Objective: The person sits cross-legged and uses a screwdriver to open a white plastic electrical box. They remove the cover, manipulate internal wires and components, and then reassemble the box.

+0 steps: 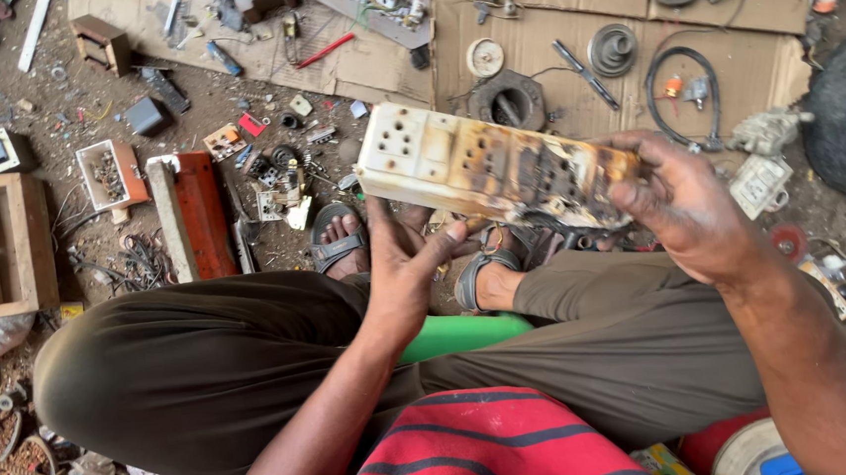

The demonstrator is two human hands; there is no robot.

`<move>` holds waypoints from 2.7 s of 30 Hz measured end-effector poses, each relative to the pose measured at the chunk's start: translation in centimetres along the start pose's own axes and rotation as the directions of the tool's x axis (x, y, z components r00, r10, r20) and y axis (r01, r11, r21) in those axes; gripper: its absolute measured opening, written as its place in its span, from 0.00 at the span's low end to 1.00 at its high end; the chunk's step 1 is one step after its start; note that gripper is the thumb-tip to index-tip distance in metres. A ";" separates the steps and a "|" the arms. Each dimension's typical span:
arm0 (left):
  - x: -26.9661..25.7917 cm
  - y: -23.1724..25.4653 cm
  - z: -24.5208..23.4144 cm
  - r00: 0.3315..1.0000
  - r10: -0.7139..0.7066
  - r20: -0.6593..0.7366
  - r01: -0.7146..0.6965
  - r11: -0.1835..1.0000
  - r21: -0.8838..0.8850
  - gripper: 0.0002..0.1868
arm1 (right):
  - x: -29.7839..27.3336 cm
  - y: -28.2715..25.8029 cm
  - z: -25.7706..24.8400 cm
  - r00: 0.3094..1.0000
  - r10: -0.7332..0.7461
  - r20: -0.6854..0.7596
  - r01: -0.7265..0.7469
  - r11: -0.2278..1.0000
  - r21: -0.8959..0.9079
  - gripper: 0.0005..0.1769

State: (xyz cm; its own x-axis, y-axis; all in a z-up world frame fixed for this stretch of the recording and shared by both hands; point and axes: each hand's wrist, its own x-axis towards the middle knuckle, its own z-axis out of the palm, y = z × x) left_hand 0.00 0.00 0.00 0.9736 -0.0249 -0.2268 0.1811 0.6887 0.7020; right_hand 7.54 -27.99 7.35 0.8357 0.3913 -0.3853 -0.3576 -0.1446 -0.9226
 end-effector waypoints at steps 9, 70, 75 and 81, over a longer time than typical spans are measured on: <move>-0.5 0.4 0.7 0.986 0.169 0.019 -0.170 0.980 0.100 0.58 | 1.7 3.1 0.4 0.985 0.162 0.064 -0.139 0.951 -0.277 0.41; -7.6 0.1 -4.4 0.966 -0.171 -0.192 0.210 0.957 0.200 0.55 | 17.5 15.1 -1.0 0.900 0.225 0.373 0.305 0.286 -0.909 0.32; -7.3 0.1 -4.3 0.993 -0.056 -0.104 0.068 0.990 0.120 0.55 | 15.2 13.1 -15.2 0.996 -0.036 0.078 0.086 0.365 -0.927 0.24; -7.2 3.2 -3.9 0.984 -0.061 -0.166 0.090 0.981 0.172 0.58 | 12.1 16.9 -21.7 0.971 -0.083 -0.223 -0.079 0.771 -0.632 0.21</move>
State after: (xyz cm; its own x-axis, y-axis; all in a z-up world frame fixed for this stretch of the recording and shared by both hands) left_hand -6.93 5.24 1.22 0.9240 0.0540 -0.3786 0.2894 0.5484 0.7845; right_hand 20.68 -45.36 -13.30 0.9343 0.1897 -0.3017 -0.0781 -0.7170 -0.6927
